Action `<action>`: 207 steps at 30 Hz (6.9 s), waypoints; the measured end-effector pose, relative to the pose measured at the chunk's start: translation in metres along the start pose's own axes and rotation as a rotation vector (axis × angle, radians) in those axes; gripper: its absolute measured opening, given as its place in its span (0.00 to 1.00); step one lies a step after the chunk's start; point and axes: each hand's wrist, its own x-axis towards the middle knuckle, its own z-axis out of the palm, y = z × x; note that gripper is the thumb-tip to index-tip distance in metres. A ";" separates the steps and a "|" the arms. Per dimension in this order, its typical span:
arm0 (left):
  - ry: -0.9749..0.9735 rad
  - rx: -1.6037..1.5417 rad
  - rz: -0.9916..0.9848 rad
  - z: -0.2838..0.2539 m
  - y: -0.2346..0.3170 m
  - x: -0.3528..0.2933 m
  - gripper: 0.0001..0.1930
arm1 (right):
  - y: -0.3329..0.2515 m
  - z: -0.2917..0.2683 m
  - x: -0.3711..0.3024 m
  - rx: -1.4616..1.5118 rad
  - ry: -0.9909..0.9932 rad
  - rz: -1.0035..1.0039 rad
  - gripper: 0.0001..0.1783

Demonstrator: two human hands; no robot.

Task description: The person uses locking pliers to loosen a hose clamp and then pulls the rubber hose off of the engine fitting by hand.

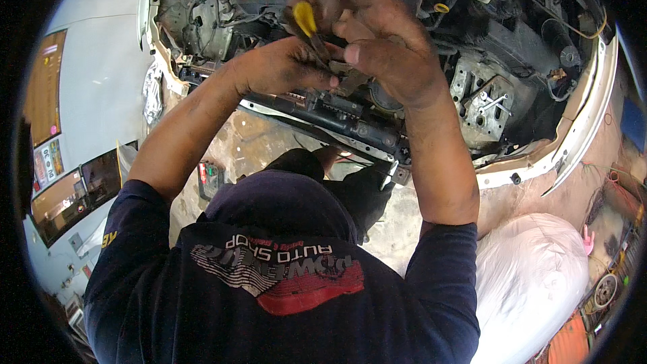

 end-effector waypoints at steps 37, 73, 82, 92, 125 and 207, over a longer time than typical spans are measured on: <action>0.103 0.012 0.014 0.017 -0.020 0.003 0.17 | -0.013 0.010 -0.022 0.111 -0.129 0.251 0.55; 0.098 0.025 0.153 0.015 -0.012 0.006 0.20 | -0.017 -0.015 -0.025 -0.028 -0.265 0.007 0.41; 0.085 -0.132 0.156 0.016 -0.014 0.007 0.19 | -0.017 -0.007 -0.021 -0.009 -0.235 0.005 0.41; 0.190 0.177 0.362 0.023 -0.045 0.016 0.13 | -0.018 -0.002 -0.025 0.078 -0.170 0.080 0.44; 0.025 0.149 0.067 0.003 0.001 0.006 0.22 | -0.020 0.009 -0.026 0.045 -0.023 0.148 0.36; 0.176 -0.283 -0.586 0.016 -0.074 -0.007 0.30 | -0.006 0.008 -0.078 0.090 0.602 -0.316 0.18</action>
